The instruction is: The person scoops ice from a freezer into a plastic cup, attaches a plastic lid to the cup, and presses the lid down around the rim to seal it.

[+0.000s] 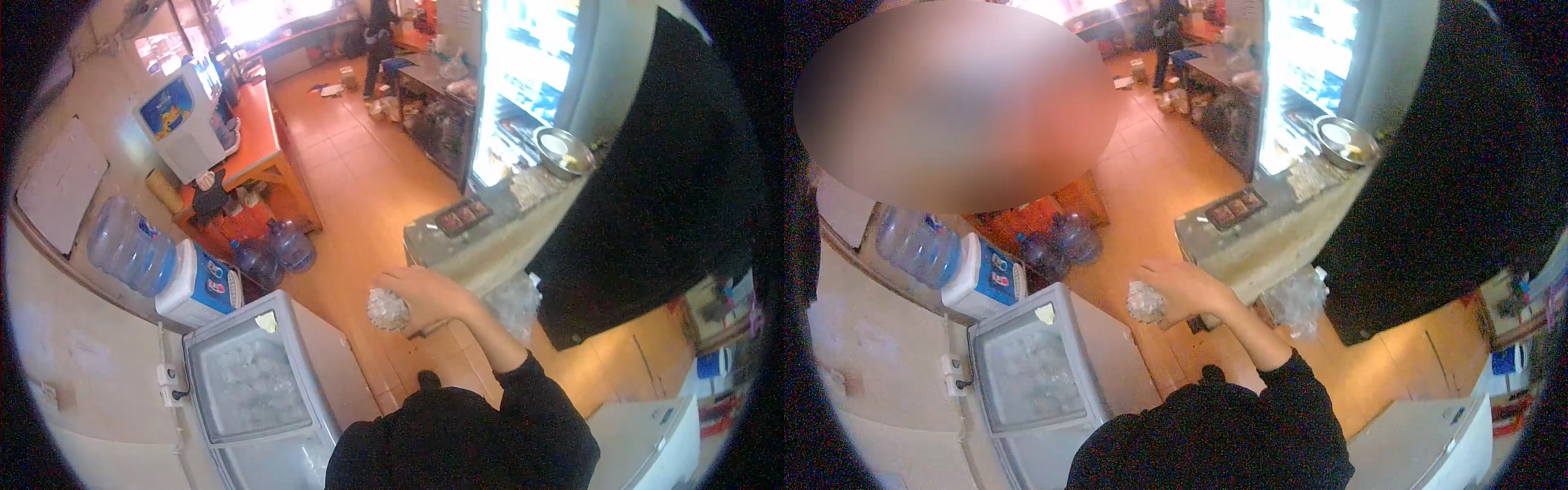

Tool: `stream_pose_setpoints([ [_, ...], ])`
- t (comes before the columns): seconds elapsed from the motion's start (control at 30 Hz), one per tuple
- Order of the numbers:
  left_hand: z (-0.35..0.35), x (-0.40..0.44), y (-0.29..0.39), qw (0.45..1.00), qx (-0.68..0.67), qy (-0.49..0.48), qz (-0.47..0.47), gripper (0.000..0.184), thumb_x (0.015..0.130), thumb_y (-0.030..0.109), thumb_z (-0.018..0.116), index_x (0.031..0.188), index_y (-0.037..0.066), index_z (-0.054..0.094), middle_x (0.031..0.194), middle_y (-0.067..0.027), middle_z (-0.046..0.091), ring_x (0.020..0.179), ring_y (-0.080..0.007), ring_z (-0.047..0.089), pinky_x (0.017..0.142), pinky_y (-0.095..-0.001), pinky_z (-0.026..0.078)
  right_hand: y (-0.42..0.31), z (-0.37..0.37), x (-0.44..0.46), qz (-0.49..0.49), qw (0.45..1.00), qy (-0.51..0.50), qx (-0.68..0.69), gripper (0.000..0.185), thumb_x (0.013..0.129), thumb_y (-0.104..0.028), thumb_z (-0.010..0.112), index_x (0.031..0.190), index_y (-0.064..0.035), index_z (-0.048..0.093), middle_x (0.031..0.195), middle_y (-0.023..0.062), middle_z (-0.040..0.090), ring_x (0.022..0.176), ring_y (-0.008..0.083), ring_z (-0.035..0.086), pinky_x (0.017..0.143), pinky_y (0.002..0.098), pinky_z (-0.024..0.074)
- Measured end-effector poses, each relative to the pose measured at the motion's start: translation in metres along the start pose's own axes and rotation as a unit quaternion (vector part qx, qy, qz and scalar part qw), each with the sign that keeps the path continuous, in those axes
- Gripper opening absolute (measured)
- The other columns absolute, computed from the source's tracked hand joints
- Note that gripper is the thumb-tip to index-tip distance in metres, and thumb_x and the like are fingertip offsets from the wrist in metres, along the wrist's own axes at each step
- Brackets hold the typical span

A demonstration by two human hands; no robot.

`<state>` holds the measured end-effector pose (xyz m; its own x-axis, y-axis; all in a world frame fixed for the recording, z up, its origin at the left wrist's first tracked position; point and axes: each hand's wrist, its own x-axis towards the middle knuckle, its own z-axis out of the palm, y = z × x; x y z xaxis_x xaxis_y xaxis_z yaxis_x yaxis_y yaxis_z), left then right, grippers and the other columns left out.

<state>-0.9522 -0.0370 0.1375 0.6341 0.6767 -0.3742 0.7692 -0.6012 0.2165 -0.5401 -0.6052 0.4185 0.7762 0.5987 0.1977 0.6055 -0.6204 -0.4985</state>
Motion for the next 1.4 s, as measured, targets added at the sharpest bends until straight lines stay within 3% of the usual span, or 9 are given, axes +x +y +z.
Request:
stream_pose_setpoints([
  [0.07, 0.013, 0.043, 0.025, 0.979, -0.142, 0.105, 0.101, 0.078, 0.077, 0.045, 0.071, 0.139, 0.014, 0.037, 0.156, -0.0159, 0.006, 0.142, -0.0340, 0.011, 0.110, -0.0580, 0.024, 0.011, -0.008, 0.014, -0.011, 1.000, -0.014, -0.018, 0.077, 0.050, -0.025, 0.082, 0.117, -0.0048, 0.051, 0.106, 0.0151, 0.056, 0.100, 0.0347, 0.055, 0.084, 0.0421, 0.0466],
  [0.1, 0.014, 0.050, 0.095, 0.892, -0.183, 0.312, 0.271, 0.032, 0.078, 0.014, 0.066, 0.102, -0.003, 0.055, 0.095, -0.0169, 0.054, 0.095, -0.0325, 0.053, 0.088, -0.0434, 0.041, 0.016, -0.013, 0.022, -0.014, 1.000, -0.005, -0.006, 0.076, 0.050, -0.026, 0.081, 0.117, -0.0050, 0.051, 0.105, 0.0149, 0.056, 0.100, 0.0348, 0.056, 0.083, 0.0420, 0.0467],
  [0.17, -0.011, 0.033, 0.260, 0.896, -0.298, 0.234, 0.232, 0.034, 0.070, 0.013, 0.071, 0.100, 0.003, 0.058, 0.099, -0.0123, 0.056, 0.098, -0.0312, 0.052, 0.085, -0.0408, 0.041, 0.032, -0.019, 0.043, -0.029, 1.000, -0.002, 0.002, 0.076, 0.050, -0.027, 0.081, 0.117, -0.0052, 0.051, 0.104, 0.0148, 0.056, 0.099, 0.0349, 0.056, 0.082, 0.0420, 0.0469],
  [0.3, -0.018, 0.039, 0.482, 0.837, -0.241, 0.111, 0.478, 0.066, 0.066, 0.027, 0.082, 0.120, 0.003, 0.053, 0.118, -0.0160, 0.052, 0.117, -0.0335, 0.045, 0.103, -0.0434, 0.033, 0.053, -0.016, 0.086, -0.044, 0.998, 0.038, 0.019, 0.072, 0.053, -0.027, 0.080, 0.116, -0.0058, 0.053, 0.100, 0.0147, 0.055, 0.097, 0.0353, 0.056, 0.081, 0.0419, 0.0472],
  [0.4, -0.035, 0.019, 0.606, 0.772, -0.308, 0.025, 0.556, 0.076, 0.065, 0.023, 0.082, 0.129, 0.003, 0.045, 0.133, -0.0111, 0.044, 0.121, -0.0301, 0.045, 0.095, -0.0412, 0.042, 0.062, -0.016, 0.124, -0.026, 0.998, 0.056, 0.016, 0.071, 0.054, -0.028, 0.079, 0.116, -0.0061, 0.053, 0.102, 0.0152, 0.056, 0.097, 0.0356, 0.057, 0.081, 0.0420, 0.0475],
  [0.5, -0.028, 0.045, 0.676, 0.708, -0.436, -0.056, 0.553, 0.074, 0.064, 0.025, 0.084, 0.125, 0.002, 0.049, 0.131, -0.0112, 0.049, 0.120, -0.0288, 0.047, 0.097, -0.0396, 0.041, 0.080, -0.008, 0.168, -0.015, 0.997, 0.078, -0.003, 0.072, 0.054, -0.029, 0.079, 0.117, -0.0062, 0.053, 0.105, 0.0161, 0.057, 0.097, 0.0362, 0.057, 0.082, 0.0422, 0.0476],
  [0.63, -0.027, 0.128, 0.732, 0.714, -0.286, -0.034, 0.638, 0.067, 0.064, 0.025, 0.084, 0.120, 0.003, 0.054, 0.121, -0.0117, 0.057, 0.112, -0.0273, 0.054, 0.097, -0.0385, 0.042, 0.103, -0.007, 0.229, 0.012, 0.992, 0.126, 0.015, 0.076, 0.053, -0.029, 0.080, 0.120, -0.0065, 0.052, 0.109, 0.0175, 0.057, 0.099, 0.0372, 0.057, 0.085, 0.0423, 0.0471],
  [1.23, -0.071, 0.336, 1.013, 0.626, -0.377, -0.159, 0.664, 0.061, 0.067, 0.034, 0.081, 0.115, 0.005, 0.057, 0.111, -0.0090, 0.064, 0.103, -0.0249, 0.061, 0.093, -0.0392, 0.047, 0.297, -0.086, 0.444, 0.076, 0.959, 0.202, 0.184, 0.100, 0.053, -0.032, 0.087, 0.138, -0.0105, 0.039, 0.127, 0.0147, 0.050, 0.116, 0.0329, 0.048, 0.099, 0.0421, 0.0378],
  [1.4, -0.079, 0.344, 1.120, 0.661, -0.325, -0.172, 0.654, 0.082, 0.059, 0.041, 0.086, 0.119, -0.002, 0.050, 0.110, -0.0137, 0.063, 0.101, -0.0235, 0.062, 0.087, -0.0352, 0.050, 0.395, -0.113, 0.487, 0.060, 0.941, 0.236, 0.234, 0.096, 0.053, -0.032, 0.087, 0.136, -0.0100, 0.042, 0.122, 0.0139, 0.051, 0.116, 0.0320, 0.047, 0.099, 0.0409, 0.0375],
])
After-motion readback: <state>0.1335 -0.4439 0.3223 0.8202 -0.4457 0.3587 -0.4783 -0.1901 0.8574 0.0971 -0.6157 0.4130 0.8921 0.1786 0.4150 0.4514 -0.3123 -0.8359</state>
